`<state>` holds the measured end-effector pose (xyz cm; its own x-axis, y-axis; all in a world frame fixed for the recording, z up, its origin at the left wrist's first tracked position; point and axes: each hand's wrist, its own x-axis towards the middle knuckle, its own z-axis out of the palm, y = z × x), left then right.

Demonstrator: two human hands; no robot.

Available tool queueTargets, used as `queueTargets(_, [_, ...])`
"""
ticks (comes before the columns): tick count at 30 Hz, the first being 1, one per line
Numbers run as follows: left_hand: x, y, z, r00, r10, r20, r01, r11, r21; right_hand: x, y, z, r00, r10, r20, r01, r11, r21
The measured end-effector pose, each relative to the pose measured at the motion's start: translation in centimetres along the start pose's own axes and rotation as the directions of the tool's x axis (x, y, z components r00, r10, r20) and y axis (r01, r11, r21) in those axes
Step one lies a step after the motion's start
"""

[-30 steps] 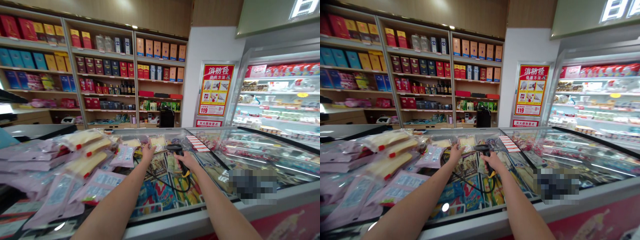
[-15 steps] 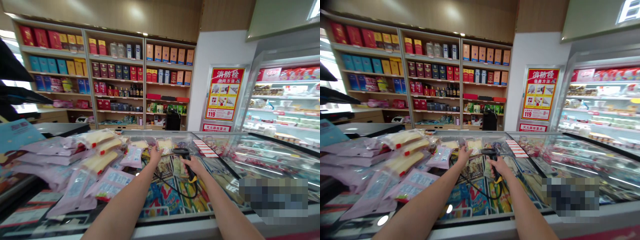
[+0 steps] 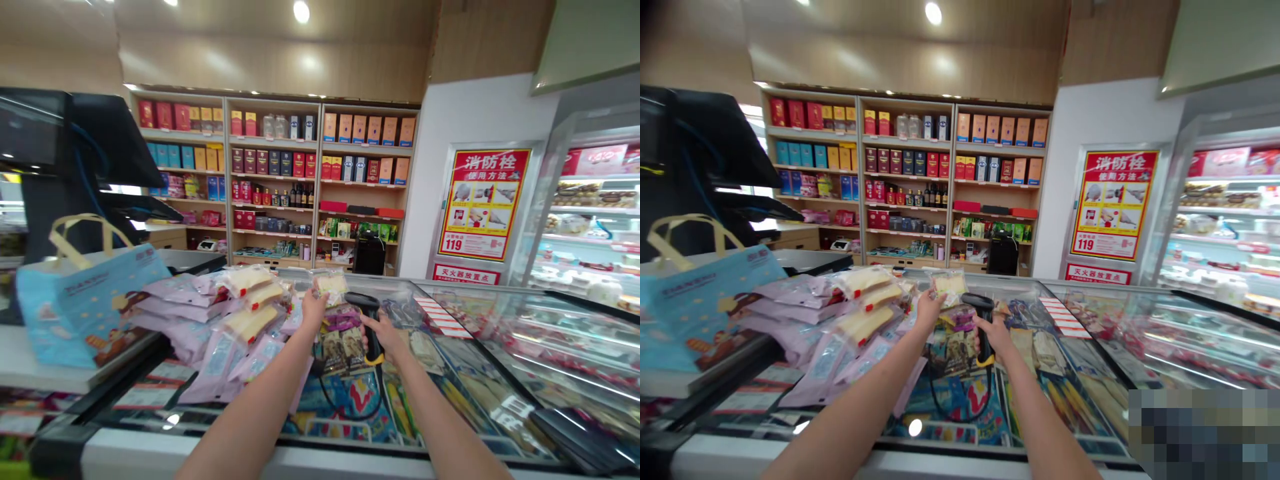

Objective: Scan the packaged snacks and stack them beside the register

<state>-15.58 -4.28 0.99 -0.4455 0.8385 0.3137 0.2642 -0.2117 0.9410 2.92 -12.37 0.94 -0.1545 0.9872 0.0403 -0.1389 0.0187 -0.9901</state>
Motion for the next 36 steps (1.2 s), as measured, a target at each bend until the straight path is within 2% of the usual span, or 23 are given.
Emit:
queueTargets(5, [0.7, 0.5, -7.2, 0.993, 0.059, -0.106, -0.050, 0.995, 0.088, 0.8, -0.2, 5.7, 0.994, -0.052, 0.096, 0.049, 0.998, 0.037])
queueTargets(8, [0.6, 1.1, -10.8, 0.986, 0.087, -0.145, -0.065, 0.987, 0.150, 1.0, -0.2, 8.6, 0.986, -0.068, 0.151, 0.061, 0.997, 0.051])
queueTargets(11, [0.1, 1.3, -13.3, 0.974, 0.145, -0.173, -0.106, 0.970, 0.219, 1.2, 0.0, 10.6, 0.974, -0.064, 0.216, 0.063, 0.998, 0.010])
queueTargets(14, [-0.8, 1.2, -14.7, 0.946, 0.265, -0.185, -0.189, 0.918, 0.350, 1.2, 0.3, 11.4, 0.961, -0.046, 0.274, 0.060, 0.997, -0.041])
queueTargets(18, [-2.6, 1.6, -15.0, 0.900, 0.429, -0.077, -0.294, 0.728, 0.619, 1.0, 0.8, 11.4, 0.960, -0.011, 0.280, 0.026, 0.998, -0.051])
queueTargets(21, [-3.8, 1.6, -14.1, 0.863, 0.487, 0.132, -0.425, 0.560, 0.711, 1.1, 1.4, 10.8, 0.967, -0.006, 0.256, 0.014, 0.999, -0.030])
queueTargets(24, [-4.8, 0.7, -12.8, 0.797, 0.494, 0.349, -0.572, 0.429, 0.699, 1.2, 2.1, 10.0, 0.972, 0.005, 0.236, 0.002, 1.000, -0.029])
queueTargets(26, [-5.3, -0.2, -12.2, 0.779, 0.484, 0.398, -0.599, 0.391, 0.698, 1.3, 2.5, 9.4, 0.975, 0.025, 0.221, -0.016, 0.999, -0.042])
queueTargets(30, [-7.2, -1.3, -11.4, 0.770, 0.497, 0.401, -0.603, 0.359, 0.713, 1.4, 2.8, 8.3, 0.977, 0.044, 0.207, -0.045, 0.999, -0.002])
queueTargets(33, [-9.8, -1.3, -10.4, 0.718, 0.484, 0.500, -0.678, 0.326, 0.659, 1.6, 2.6, 7.6, 0.988, 0.028, 0.154, -0.052, 0.988, 0.149])
queueTargets(36, [-12.1, -1.7, -9.2, 0.666, 0.422, 0.615, -0.743, 0.299, 0.599, 1.9, 2.4, 6.1, 0.995, 0.047, 0.083, -0.067, 0.965, 0.255])
